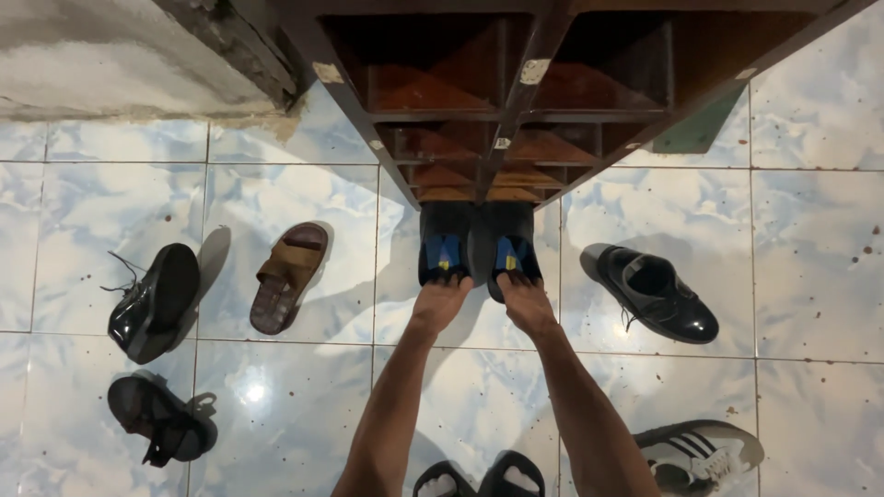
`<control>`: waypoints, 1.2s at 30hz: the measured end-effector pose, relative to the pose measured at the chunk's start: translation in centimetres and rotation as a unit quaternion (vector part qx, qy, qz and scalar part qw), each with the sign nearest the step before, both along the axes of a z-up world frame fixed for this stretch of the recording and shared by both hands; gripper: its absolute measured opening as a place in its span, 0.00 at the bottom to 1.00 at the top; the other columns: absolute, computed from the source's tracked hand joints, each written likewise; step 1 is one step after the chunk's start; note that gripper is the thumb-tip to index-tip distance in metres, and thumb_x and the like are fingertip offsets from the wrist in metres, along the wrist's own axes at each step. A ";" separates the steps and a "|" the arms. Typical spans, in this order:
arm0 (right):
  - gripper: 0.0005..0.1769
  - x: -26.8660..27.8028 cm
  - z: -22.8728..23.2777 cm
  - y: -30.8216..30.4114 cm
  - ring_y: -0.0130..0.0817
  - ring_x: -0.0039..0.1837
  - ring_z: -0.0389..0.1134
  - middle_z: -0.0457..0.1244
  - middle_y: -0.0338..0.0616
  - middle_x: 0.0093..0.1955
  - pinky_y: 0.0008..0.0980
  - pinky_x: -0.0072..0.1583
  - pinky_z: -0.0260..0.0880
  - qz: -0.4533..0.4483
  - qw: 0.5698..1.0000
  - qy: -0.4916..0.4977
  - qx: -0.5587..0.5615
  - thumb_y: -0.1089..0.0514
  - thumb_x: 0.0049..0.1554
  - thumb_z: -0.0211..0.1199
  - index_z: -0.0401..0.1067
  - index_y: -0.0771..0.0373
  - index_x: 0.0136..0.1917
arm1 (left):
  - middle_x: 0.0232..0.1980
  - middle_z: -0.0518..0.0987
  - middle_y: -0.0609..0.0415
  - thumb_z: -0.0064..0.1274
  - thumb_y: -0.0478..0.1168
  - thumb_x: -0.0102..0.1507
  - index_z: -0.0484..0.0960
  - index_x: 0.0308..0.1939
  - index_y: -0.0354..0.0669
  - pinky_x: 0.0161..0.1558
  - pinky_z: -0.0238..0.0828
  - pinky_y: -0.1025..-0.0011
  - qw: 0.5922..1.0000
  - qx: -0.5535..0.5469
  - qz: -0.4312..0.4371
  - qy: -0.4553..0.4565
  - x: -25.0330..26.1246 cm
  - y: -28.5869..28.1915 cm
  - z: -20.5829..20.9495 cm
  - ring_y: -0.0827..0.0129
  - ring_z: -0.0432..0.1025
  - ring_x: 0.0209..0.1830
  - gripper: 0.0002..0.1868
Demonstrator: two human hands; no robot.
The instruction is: The person gathers various shoes from the floor, pairs them, and places them on a wooden shoe rack. The person handles black shoes, sandals, and sneakers, arranging them neatly on the rack.
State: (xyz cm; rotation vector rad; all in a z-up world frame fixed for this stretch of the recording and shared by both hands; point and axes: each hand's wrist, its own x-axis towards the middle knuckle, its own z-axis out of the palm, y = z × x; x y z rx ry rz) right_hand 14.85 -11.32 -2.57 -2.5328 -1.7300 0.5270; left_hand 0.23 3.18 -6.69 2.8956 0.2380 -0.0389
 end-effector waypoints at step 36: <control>0.23 -0.5 -4.0 1.7 0.45 0.56 0.65 0.63 0.48 0.52 0.49 0.54 0.64 -0.012 0.995 0.047 -0.091 0.64 0.50 0.50 0.62 0.56 0.60 | 0.32 0.77 0.51 0.46 0.34 0.55 0.70 0.46 0.46 0.27 0.68 0.58 0.997 0.035 0.059 0.027 1.0 -0.6 -2.2 0.56 0.74 0.26 0.15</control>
